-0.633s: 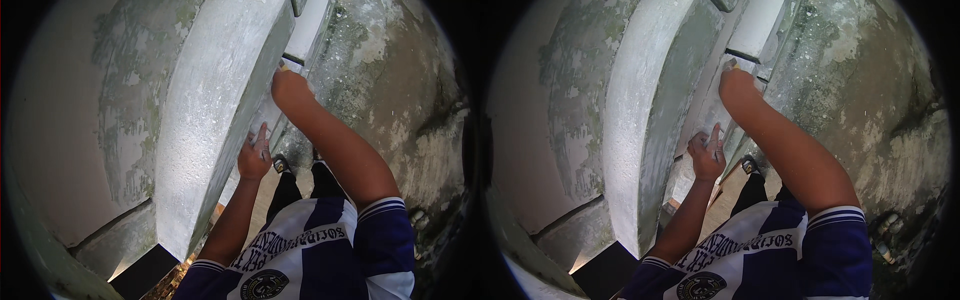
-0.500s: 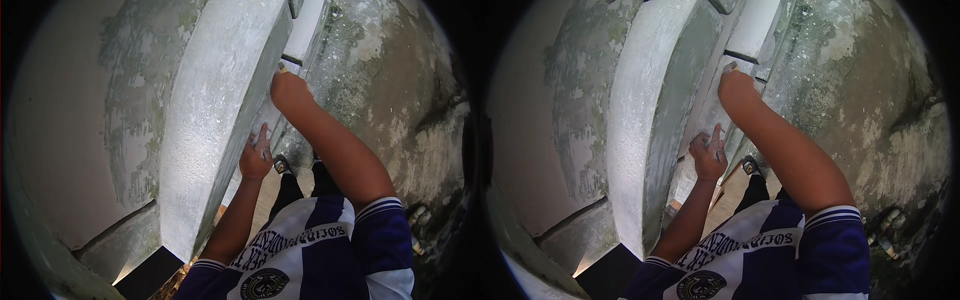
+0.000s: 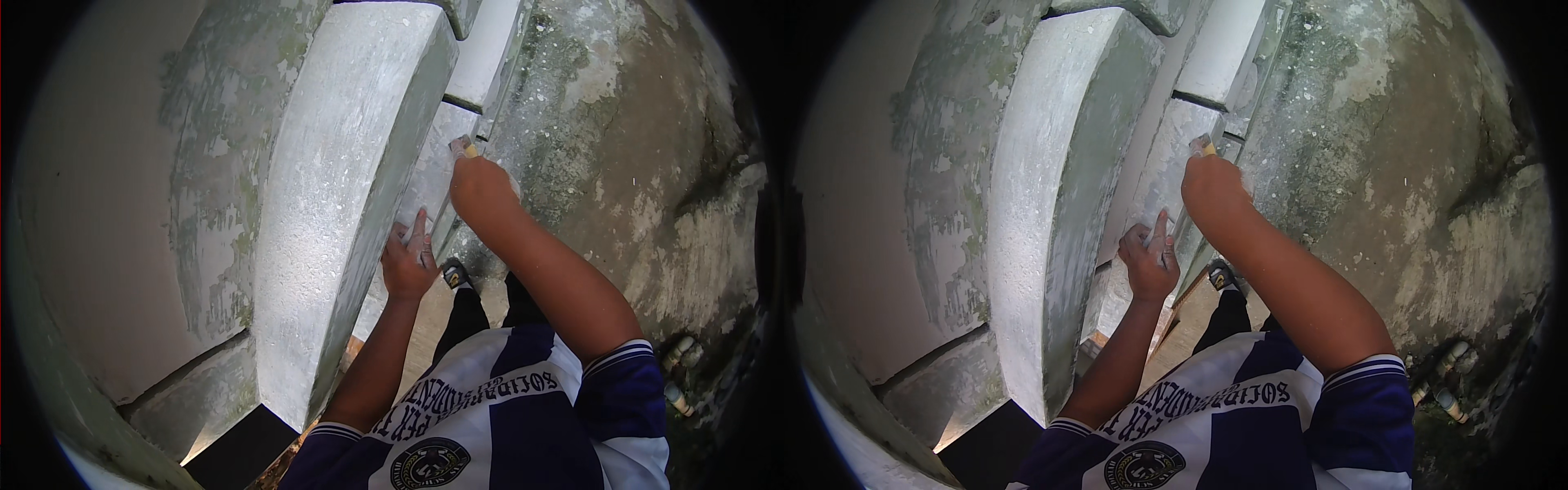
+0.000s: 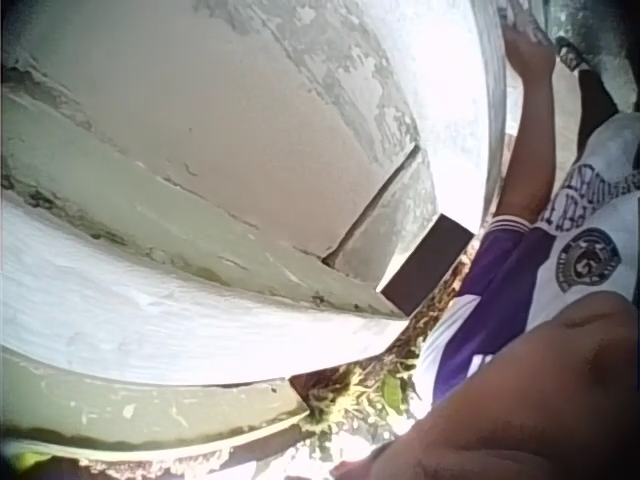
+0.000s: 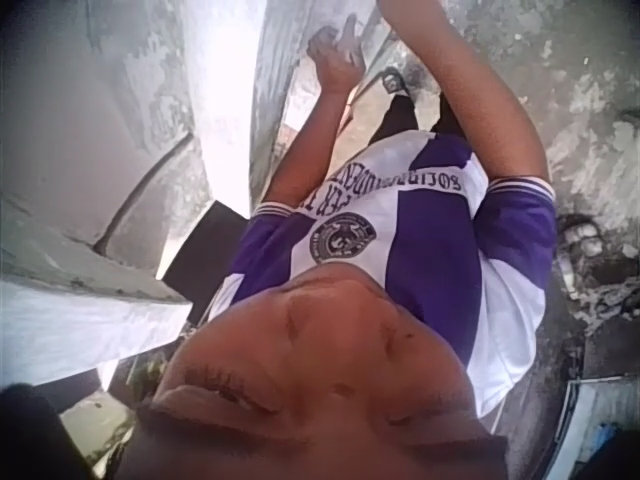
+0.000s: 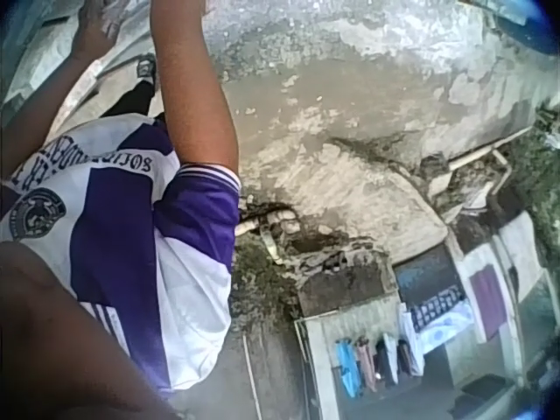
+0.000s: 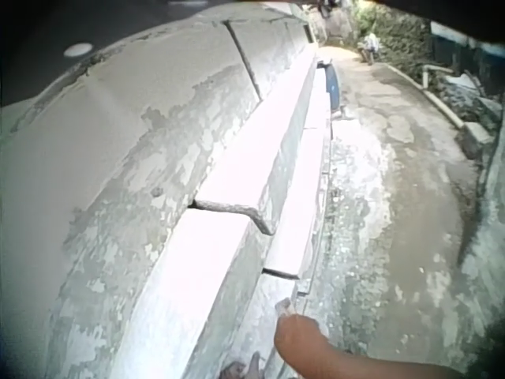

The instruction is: Applying putty or plaster to the seams between concrete blocks using a putty knife.

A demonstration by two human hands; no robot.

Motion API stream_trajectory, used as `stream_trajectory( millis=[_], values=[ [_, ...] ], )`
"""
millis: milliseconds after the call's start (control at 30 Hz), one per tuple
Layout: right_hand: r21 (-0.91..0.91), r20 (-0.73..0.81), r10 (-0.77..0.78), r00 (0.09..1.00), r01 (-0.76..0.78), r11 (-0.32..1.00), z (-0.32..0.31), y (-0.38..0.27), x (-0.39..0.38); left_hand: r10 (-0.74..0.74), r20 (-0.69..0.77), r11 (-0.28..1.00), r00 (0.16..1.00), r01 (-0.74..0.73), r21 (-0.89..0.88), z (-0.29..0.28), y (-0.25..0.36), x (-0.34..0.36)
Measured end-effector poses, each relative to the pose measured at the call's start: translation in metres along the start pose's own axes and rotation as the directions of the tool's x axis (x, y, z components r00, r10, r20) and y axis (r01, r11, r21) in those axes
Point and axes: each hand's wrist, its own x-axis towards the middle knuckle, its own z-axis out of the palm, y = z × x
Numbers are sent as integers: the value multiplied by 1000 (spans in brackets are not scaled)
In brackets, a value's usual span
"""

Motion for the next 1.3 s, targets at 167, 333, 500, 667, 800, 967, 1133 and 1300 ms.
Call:
stream_trajectory(
  millis=[167, 333, 500, 667, 800, 967, 1133, 1300],
  values=[
    [58, -118, -44, 992, 51, 997, -7, 4, 44, 29, 0, 1000, 1000, -29, -4, 2, 9, 1],
    [4, -40, -78, 996, 78, 997, -1, 4, 29, 5, -5, 1000, 1000, -4, 20, 2, -2, 2],
    [85, -169, -48, 984, 63, 994, 0, 4, 37, 6, 16, 1000, 1000, -6, 1, 0, 3, 2],
    [56, -183, -138, 973, 151, 987, 3, 15, 49, -2, 20, 1000, 1000, 2, -10, 3, 6, 1],
    [52, -115, -30, 993, 36, 998, -2, 7, 25, -23, 30, 1000, 999, 23, 3, -1, 1, 2],
    [17, -193, -135, 972, 141, 990, -6, 18, 59, 18, 12, 1000, 1000, -17, -14, 5, 7, 9],
    [43, -24, 28, 999, -27, 999, -3, 5, 25, -18, 22, 1000, 1000, 17, 25, 0, -1, 2],
    [52, -142, -38, 989, 45, 998, -3, 13, 64, 25, 3, 999, 1000, -25, -22, 1, 8, 7]
  ],
)
